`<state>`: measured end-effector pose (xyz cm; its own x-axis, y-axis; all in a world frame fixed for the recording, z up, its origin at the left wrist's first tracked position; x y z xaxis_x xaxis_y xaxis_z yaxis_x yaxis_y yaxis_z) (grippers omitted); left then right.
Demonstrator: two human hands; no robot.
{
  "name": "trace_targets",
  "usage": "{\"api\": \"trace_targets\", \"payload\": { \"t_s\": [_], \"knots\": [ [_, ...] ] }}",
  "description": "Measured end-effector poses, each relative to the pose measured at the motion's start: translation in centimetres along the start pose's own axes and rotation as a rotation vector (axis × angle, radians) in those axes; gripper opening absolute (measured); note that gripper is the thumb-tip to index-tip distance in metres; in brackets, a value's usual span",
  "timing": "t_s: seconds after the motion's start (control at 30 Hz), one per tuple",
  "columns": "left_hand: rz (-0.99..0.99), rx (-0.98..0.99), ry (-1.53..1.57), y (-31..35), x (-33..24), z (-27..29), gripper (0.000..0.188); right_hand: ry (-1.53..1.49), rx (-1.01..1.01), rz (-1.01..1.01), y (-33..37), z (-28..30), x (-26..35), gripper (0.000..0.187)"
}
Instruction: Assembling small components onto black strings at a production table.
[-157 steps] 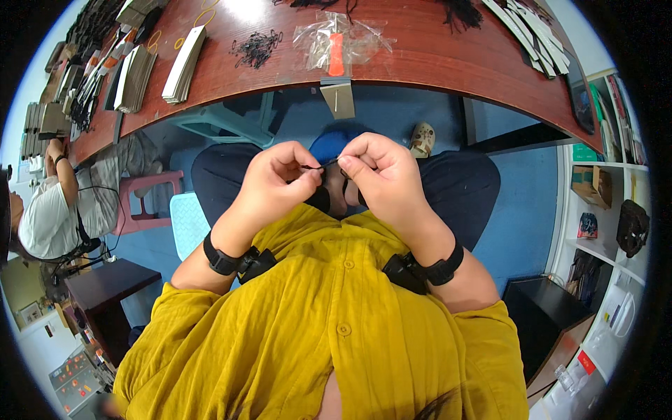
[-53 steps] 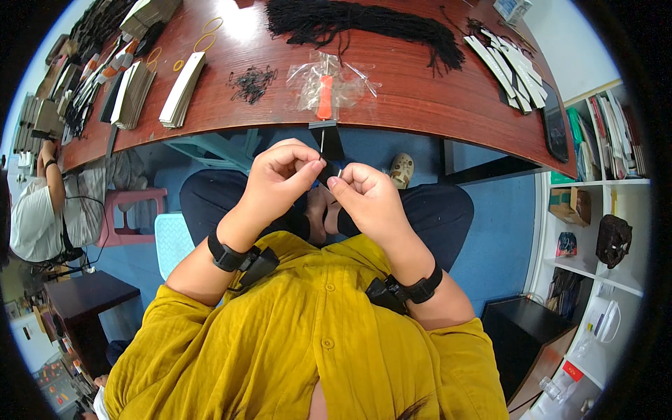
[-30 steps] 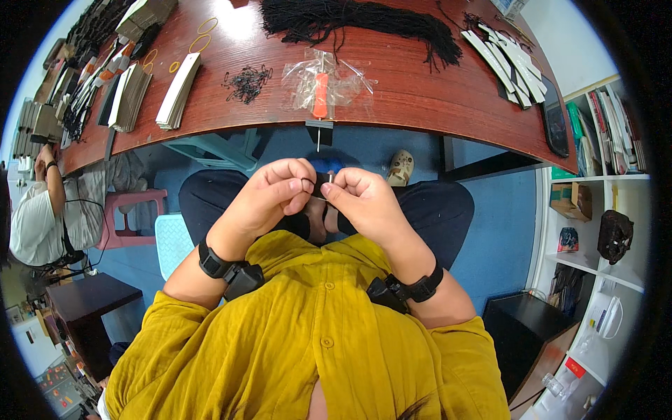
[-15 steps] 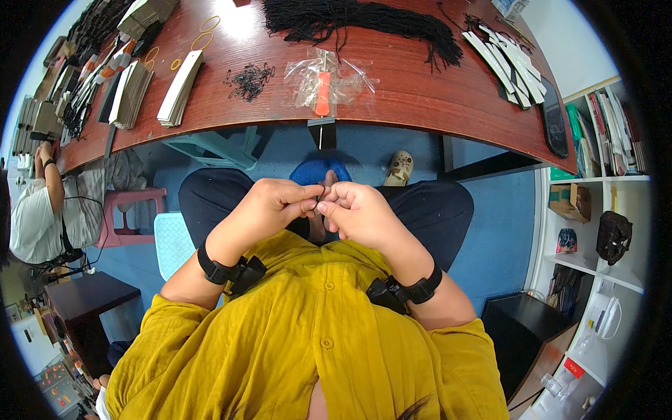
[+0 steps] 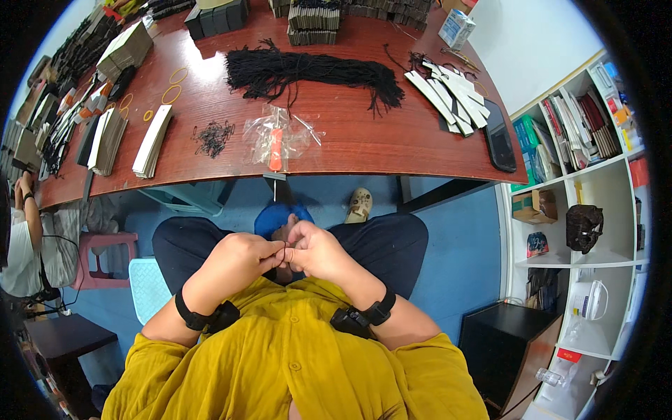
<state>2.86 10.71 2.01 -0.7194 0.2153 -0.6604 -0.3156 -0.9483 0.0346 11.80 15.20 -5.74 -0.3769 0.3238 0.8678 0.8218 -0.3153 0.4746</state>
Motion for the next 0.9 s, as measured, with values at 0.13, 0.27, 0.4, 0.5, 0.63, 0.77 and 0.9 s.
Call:
{"api": "trace_targets", "payload": {
  "t_s": [0.13,0.27,0.4,0.5,0.63,0.77,0.9],
  "knots": [
    [0.046,0.044,-0.144,-0.1,0.6,-1.3,0.014,-0.046,0.064,0.03,0.4,-0.9,1.0,0.026],
    [-0.022,-0.031,-0.081,-0.1,0.7,-1.0,0.011,-0.149,0.159,0.112,-0.2,-1.1,0.8,0.039],
    [0.319,-0.039,0.806,-0.3,4.2,-1.8,0.01,-0.33,0.337,0.057,-0.6,-0.3,-1.5,0.044],
    [0.262,0.008,0.856,-0.4,4.9,-2.6,0.01,-0.447,0.364,0.069,-0.8,-1.2,-2.7,0.053],
    [0.305,0.02,0.875,0.0,5.2,-3.1,0.01,-0.373,0.348,0.057,-1.0,-1.1,-2.4,0.065],
    [0.28,-0.073,1.143,0.5,5.9,-3.4,0.01,-0.21,0.256,-0.012,-0.8,-1.0,-2.0,0.072],
    [0.18,-0.101,1.234,0.8,6.1,-3.1,0.009,-0.033,0.183,-0.085,-0.6,-0.5,-2.0,0.065]
  ]
}}
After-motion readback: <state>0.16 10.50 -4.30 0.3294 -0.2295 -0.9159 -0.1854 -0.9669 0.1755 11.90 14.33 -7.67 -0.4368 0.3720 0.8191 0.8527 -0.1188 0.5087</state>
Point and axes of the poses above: each hand's wrist, its own y-axis away from the middle knuckle, its own z-axis out of the back of the hand, x = y × z, the point moved 8 cm from there along -y, towards the middle knuckle, and after that the axes turned 11 degrees about x, right-handed, at the moved point
